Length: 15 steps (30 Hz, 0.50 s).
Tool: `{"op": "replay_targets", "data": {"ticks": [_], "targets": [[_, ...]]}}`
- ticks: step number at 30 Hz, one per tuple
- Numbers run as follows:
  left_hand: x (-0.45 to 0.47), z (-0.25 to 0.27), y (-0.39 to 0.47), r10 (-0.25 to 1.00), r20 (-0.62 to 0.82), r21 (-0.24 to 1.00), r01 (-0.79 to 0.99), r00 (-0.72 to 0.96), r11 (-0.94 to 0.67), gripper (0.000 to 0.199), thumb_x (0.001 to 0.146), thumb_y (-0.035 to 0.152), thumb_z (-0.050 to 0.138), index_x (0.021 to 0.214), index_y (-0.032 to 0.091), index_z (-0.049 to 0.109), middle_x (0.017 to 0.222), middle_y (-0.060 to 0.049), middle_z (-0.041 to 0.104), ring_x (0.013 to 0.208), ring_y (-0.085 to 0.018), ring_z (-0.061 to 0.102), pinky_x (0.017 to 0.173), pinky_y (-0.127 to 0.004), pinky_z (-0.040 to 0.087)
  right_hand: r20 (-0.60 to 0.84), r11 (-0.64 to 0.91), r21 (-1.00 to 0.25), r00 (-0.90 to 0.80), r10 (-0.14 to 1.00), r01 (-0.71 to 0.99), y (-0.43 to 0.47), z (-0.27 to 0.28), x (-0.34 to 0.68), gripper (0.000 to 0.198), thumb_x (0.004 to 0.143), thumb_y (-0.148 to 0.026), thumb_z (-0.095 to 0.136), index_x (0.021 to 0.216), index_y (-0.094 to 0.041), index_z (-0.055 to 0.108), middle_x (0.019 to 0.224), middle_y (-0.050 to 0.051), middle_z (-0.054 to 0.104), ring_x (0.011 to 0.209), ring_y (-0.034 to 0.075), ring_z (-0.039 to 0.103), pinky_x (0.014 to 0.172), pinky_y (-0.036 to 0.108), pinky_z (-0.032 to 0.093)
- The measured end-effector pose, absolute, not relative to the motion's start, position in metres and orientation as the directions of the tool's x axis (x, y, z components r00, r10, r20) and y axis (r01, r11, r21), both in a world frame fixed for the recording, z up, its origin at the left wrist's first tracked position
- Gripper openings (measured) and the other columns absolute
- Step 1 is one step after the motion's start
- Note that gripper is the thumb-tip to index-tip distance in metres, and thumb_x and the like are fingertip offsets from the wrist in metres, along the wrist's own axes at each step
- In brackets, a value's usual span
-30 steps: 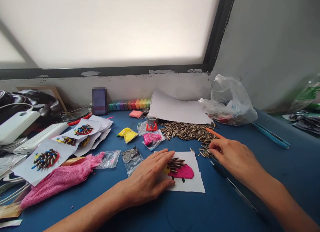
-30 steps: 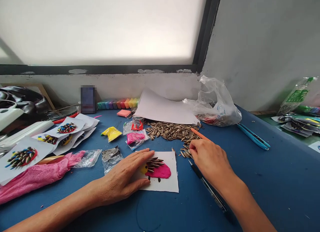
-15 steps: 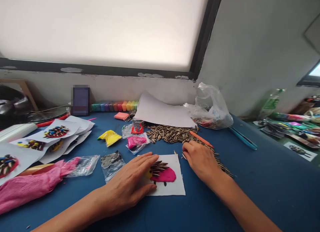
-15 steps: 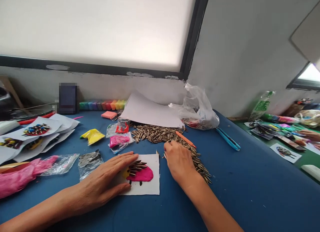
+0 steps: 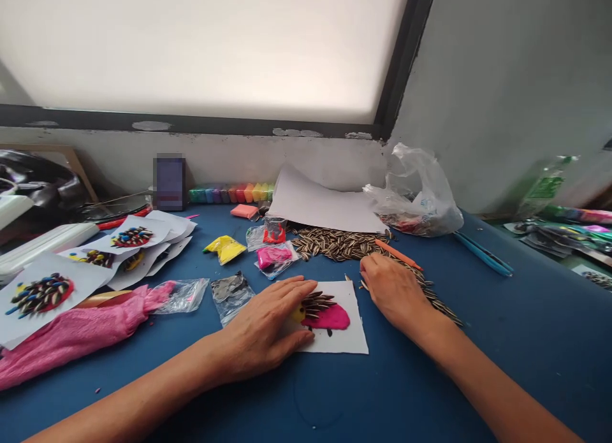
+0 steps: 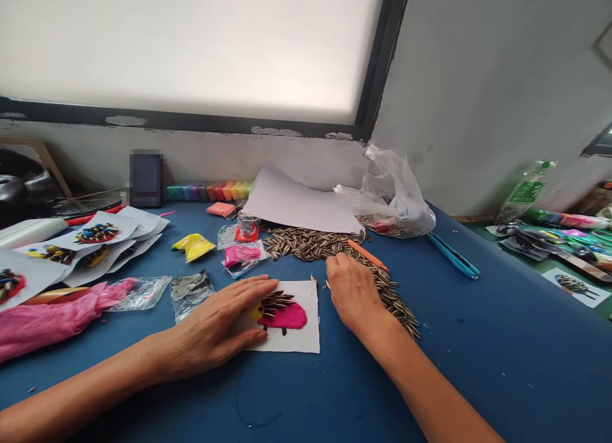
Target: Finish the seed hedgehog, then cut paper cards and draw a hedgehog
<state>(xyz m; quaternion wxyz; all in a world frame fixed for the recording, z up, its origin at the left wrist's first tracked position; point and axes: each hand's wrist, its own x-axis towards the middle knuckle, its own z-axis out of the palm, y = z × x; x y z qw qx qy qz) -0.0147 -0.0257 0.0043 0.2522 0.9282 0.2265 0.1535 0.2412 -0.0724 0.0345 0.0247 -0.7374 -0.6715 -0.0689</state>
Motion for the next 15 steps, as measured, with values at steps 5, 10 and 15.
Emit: {"op": "replay_targets", "data": {"ticks": [5,10,15], "targets": [[-0.014,0.006,-0.026,0.493,0.181,0.535,0.336,0.851,-0.775,0.065,0.092,0.033,0.061,0.151,0.019,0.037,0.152,-0.013,0.047,0.145,-0.031,0.038,0.12,-0.054,0.032,0.222,-0.095,-0.073,0.11,0.969,0.993,-0.07,0.034,0.254,0.018,0.095,-0.015,0.044,0.084,-0.02,0.058,0.093,0.009,0.07,0.085,0.022,0.068,0.067,0.031,0.044],[-0.012,0.007,-0.027,0.481,0.167,0.538,0.329,0.861,-0.776,0.068,0.092,0.035,0.062,0.152,0.018,0.035,0.154,-0.013,0.044,0.147,-0.031,0.033,0.12,-0.054,0.031,0.322,-0.068,-0.257,0.152,0.935,0.964,-0.074,0.039,0.265,0.021,0.096,-0.024,0.039,0.081,-0.024,0.053,0.089,0.008,0.07,0.101,0.026,0.068,0.072,0.032,0.048],[-0.012,0.007,-0.028,0.489,0.159,0.548,0.335,0.858,-0.766,0.07,0.092,0.036,0.063,0.153,0.02,0.033,0.156,-0.013,0.041,0.148,-0.032,0.032,0.121,-0.055,0.03,0.378,-0.033,-0.393,0.194,0.905,0.919,-0.076,0.036,0.263,0.022,0.097,-0.034,0.037,0.087,-0.024,0.055,0.087,0.007,0.071,0.08,0.024,0.069,0.063,0.033,0.048]]}}
